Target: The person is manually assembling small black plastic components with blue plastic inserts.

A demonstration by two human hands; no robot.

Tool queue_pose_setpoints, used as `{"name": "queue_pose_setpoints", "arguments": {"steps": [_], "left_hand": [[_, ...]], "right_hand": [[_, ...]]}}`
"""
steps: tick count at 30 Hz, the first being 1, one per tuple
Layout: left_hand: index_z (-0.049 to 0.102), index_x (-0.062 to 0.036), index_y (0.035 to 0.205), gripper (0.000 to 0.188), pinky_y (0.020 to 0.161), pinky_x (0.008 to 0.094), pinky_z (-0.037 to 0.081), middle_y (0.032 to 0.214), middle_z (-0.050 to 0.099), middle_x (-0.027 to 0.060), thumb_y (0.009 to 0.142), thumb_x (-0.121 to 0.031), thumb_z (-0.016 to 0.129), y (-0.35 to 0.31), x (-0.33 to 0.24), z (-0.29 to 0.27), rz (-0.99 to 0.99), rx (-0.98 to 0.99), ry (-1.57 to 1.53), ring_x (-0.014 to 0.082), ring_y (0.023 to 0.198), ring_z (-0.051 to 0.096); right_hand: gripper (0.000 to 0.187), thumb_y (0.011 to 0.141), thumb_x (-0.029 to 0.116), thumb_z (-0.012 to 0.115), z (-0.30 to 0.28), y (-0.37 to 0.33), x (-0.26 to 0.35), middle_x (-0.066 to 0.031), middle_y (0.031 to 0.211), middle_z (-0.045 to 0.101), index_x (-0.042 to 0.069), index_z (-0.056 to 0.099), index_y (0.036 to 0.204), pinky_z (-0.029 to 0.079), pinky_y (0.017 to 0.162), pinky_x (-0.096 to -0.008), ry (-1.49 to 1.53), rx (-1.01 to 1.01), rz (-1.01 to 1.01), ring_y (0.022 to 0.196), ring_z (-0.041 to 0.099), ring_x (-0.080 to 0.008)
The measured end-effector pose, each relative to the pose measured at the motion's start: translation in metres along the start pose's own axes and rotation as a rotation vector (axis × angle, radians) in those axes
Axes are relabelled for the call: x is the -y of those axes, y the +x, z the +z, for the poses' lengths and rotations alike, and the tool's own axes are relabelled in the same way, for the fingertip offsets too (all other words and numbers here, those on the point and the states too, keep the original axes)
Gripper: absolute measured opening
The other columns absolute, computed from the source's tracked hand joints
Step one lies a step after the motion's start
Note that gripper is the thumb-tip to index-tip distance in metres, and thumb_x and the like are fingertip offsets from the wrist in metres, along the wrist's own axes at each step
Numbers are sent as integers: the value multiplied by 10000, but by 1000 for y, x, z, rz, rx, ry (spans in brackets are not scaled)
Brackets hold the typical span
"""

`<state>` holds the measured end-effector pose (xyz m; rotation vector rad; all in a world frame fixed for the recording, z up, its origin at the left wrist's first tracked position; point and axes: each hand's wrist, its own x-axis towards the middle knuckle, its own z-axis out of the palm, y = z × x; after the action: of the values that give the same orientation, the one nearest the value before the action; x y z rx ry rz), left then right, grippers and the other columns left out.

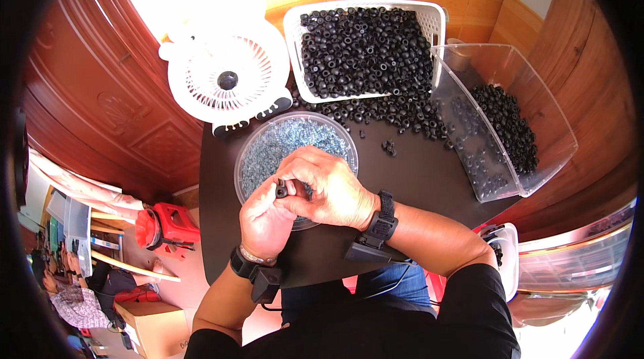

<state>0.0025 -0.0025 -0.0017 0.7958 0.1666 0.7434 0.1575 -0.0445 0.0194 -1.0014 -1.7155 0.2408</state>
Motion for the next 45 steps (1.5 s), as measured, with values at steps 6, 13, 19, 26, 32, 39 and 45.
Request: {"name": "queue_pose_setpoints", "arguments": {"steps": [6, 13, 19, 26, 32, 39, 45], "left_hand": [[531, 43, 1054, 338, 866, 314, 411, 990, 545, 94, 972, -260, 406, -1, 1, -6, -2, 44, -19, 176, 967, 529], [538, 52, 1060, 349, 761, 307, 446, 939, 589, 116, 991, -235, 353, -3, 2, 3, -53, 6, 96, 181, 843, 566], [552, 65, 998, 363, 696, 304, 433, 884, 600, 135, 993, -233, 345, -5, 2, 6, 18, -20, 148, 172, 745, 542], [523, 82, 1127, 370, 832, 340, 462, 1007, 627, 160, 983, -206, 340, -7, 7, -8, 18, 12, 82, 223, 883, 616], [496, 75, 1211, 381, 923, 343, 434, 1127, 584, 135, 984, -194, 351, -5, 5, -4, 50, 53, 128, 209, 1068, 563], [518, 57, 1158, 375, 699, 317, 493, 969, 626, 146, 997, -220, 323, -6, 1, 7, 114, -42, 246, 213, 764, 640], [552, 8, 1013, 349, 634, 298, 453, 841, 618, 107, 1006, -252, 319, -4, 10, 1, 118, -33, 288, 181, 688, 601]], "right_hand": [[387, 633, 95, 840, 0, 1, 9, -76, 947, 652, 62, 603, 938, 520, 710, -348, -83, 5, -7, 801, 625, -233], [343, 654, 115, 803, -4, -2, 7, -110, 902, 648, 29, 592, 910, 524, 734, -379, -218, -3, -13, 841, 641, -290], [326, 661, 103, 787, -1, -2, 8, -111, 903, 646, 29, 595, 915, 519, 726, -378, -217, 14, -88, 812, 633, -288], [293, 661, 58, 743, 4, -1, 9, -104, 900, 646, 30, 603, 917, 522, 715, -358, -296, 12, -142, 795, 634, -276], [287, 669, 63, 725, 0, -1, 11, -96, 890, 650, 42, 605, 928, 528, 728, -361, -318, 2, -128, 802, 638, -279], [337, 657, 141, 751, -2, 2, 14, -85, 935, 635, 41, 599, 941, 520, 758, -362, -350, -10, -140, 850, 624, -275], [291, 694, 141, 723, -7, -3, 16, -80, 904, 632, 36, 601, 936, 512, 753, -361, -383, 67, -128, 853, 620, -272]]}}
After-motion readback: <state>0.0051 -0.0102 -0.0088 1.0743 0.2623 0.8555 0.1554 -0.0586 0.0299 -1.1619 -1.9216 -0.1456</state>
